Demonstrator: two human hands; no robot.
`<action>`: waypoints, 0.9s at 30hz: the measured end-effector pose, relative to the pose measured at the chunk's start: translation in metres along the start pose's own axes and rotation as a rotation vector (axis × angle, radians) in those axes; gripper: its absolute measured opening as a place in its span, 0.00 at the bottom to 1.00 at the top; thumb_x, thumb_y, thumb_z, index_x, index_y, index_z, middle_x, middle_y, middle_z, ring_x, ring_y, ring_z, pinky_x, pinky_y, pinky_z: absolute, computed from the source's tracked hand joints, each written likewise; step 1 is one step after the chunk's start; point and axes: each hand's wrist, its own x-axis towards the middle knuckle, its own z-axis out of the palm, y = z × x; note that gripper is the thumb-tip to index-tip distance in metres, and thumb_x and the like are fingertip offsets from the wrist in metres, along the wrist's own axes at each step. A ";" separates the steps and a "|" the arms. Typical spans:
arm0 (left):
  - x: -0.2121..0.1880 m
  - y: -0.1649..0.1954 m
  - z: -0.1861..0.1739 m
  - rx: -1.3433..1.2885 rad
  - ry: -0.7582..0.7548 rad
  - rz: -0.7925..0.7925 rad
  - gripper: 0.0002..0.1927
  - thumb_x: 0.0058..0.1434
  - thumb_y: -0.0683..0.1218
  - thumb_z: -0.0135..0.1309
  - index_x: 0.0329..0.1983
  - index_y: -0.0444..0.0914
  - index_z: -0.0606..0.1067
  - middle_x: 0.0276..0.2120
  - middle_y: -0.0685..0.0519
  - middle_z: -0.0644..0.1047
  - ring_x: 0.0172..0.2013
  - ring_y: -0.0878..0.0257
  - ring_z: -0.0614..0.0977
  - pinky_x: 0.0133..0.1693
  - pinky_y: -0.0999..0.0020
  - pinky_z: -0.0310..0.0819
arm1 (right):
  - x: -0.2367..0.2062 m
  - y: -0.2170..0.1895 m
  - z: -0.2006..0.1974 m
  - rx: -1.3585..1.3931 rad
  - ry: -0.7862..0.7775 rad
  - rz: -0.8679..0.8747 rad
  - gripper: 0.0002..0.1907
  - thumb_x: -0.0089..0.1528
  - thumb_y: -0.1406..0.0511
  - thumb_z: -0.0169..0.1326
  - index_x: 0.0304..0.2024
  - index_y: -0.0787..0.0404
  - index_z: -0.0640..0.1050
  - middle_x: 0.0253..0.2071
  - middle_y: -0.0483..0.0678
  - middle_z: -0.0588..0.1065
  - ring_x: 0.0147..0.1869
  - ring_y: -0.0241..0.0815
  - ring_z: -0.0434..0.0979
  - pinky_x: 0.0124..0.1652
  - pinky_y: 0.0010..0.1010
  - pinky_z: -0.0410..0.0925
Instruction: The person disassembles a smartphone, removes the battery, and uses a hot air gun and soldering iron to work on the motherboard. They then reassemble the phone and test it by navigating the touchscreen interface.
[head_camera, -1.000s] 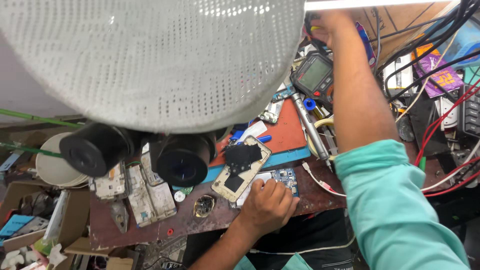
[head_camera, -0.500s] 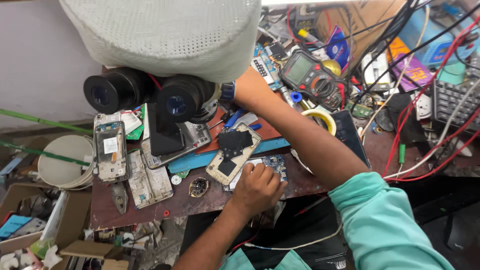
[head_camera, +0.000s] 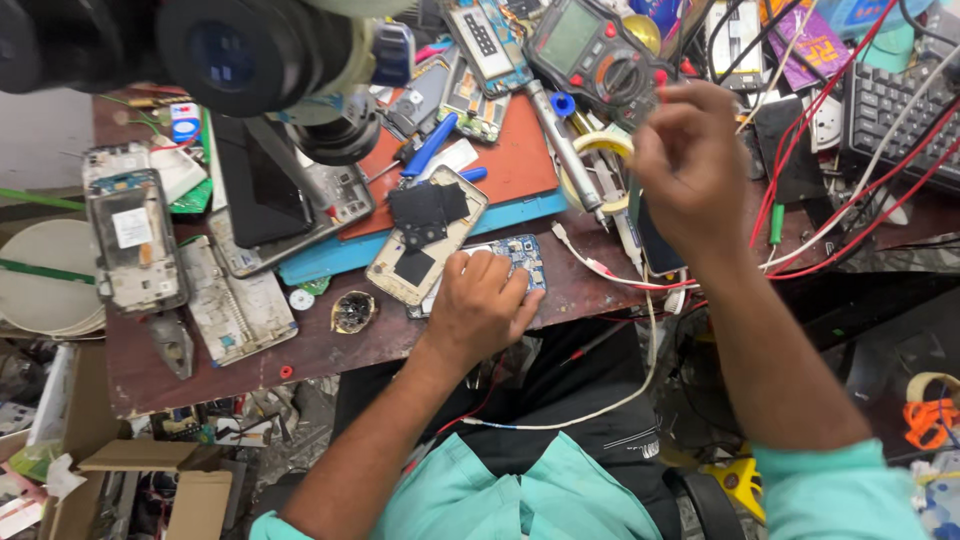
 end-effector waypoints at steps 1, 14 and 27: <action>0.001 0.000 -0.002 -0.007 0.003 -0.003 0.13 0.58 0.52 0.64 0.33 0.39 0.76 0.31 0.51 0.71 0.37 0.55 0.74 0.43 0.56 0.63 | -0.016 0.000 -0.008 0.202 -0.032 0.107 0.16 0.67 0.75 0.50 0.56 0.58 0.68 0.38 0.49 0.74 0.37 0.35 0.78 0.37 0.28 0.73; 0.008 0.004 -0.011 -0.048 -0.021 -0.045 0.15 0.56 0.51 0.66 0.38 0.37 0.77 0.36 0.50 0.73 0.41 0.53 0.74 0.44 0.56 0.64 | -0.141 0.032 0.011 0.485 -0.090 -0.030 0.12 0.71 0.66 0.54 0.56 0.65 0.76 0.53 0.51 0.73 0.53 0.44 0.81 0.51 0.34 0.79; 0.007 0.008 -0.012 0.015 -0.039 -0.012 0.18 0.59 0.52 0.65 0.42 0.33 0.79 0.37 0.50 0.75 0.44 0.55 0.76 0.49 0.57 0.65 | -0.159 0.056 0.035 0.390 0.088 0.270 0.17 0.71 0.76 0.49 0.53 0.60 0.55 0.52 0.64 0.77 0.51 0.44 0.81 0.53 0.34 0.77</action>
